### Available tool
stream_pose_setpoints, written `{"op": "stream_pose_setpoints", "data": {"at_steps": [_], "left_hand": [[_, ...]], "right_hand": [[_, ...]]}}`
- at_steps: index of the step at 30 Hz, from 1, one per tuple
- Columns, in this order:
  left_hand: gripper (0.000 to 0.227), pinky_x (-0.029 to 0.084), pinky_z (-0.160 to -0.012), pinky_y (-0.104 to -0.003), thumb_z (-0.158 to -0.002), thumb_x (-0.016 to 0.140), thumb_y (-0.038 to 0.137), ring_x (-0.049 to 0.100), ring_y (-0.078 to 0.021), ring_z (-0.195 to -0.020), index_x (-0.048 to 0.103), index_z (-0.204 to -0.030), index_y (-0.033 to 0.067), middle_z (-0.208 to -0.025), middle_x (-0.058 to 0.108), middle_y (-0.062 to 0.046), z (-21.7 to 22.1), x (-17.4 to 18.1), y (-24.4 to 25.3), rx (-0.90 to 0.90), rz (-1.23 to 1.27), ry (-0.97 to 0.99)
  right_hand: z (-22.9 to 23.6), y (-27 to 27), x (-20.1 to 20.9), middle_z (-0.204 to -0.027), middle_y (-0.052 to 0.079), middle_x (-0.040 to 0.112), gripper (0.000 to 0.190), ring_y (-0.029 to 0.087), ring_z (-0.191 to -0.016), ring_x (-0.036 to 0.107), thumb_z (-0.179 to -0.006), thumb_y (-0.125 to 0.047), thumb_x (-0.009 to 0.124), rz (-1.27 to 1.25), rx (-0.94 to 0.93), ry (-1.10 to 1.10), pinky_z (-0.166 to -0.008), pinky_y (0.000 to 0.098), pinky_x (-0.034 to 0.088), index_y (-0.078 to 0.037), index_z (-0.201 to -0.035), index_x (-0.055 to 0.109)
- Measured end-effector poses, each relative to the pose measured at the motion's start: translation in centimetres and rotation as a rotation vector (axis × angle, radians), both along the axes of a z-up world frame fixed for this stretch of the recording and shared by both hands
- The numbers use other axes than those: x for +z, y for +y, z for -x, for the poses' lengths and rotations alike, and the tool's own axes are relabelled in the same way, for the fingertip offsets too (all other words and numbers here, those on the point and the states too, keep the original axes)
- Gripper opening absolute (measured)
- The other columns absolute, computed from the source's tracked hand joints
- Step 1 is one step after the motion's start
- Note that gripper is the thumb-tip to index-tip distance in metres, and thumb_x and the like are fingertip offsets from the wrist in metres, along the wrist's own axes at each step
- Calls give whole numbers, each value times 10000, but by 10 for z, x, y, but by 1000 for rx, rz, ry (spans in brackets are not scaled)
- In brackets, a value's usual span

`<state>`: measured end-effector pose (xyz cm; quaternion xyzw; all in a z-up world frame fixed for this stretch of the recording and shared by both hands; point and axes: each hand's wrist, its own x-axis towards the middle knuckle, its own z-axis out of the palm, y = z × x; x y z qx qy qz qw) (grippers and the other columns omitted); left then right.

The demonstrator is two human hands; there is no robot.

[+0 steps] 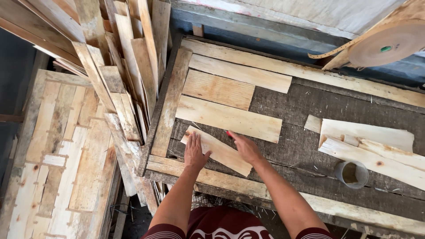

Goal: Scoring and breaking thin wood strips with a utility knife to fit a pattern on a wooden surface.

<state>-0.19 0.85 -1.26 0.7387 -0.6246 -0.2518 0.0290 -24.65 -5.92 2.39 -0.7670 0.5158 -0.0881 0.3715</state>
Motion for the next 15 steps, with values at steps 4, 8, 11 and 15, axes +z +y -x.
{"op": "stream_pose_setpoints", "data": {"at_steps": [4,8,11,15], "left_hand": [[1028,160,-1252,-380,-848,742,535,153,-313,-1556,256,-1577,-4,-1683,161,-188,1,-2,-2,-18,-35,-25],[1017,160,-1263,-376,-854,743,537,154,-302,-1567,263,-1581,12,-1691,165,-179,1,3,-1,-4,-42,-25],[1025,159,-1262,-376,-845,750,540,157,-294,-1568,264,-1581,18,-1694,164,-173,0,4,-1,9,-41,-10],[1044,157,-1259,-374,-829,762,550,165,-289,-1561,266,-1577,16,-1685,174,-173,-1,3,-2,16,-29,8]], "right_hand": [[9,-2,25,-1269,118,692,539,306,-995,733,-1066,-203,456,-114,-94,160,-891,416,608,-322,-1586,376],[-10,-8,37,-1229,123,700,530,292,-925,722,-1056,-180,462,-48,-74,119,-796,410,620,-278,-1573,405],[-52,-14,85,-1324,79,649,517,308,-874,743,-1080,-186,400,-257,-51,254,-764,408,646,-330,-1577,386],[-77,-11,2,-1245,182,689,564,354,-995,709,-1007,-100,482,-5,99,34,-866,461,585,-244,-1551,444]]}}
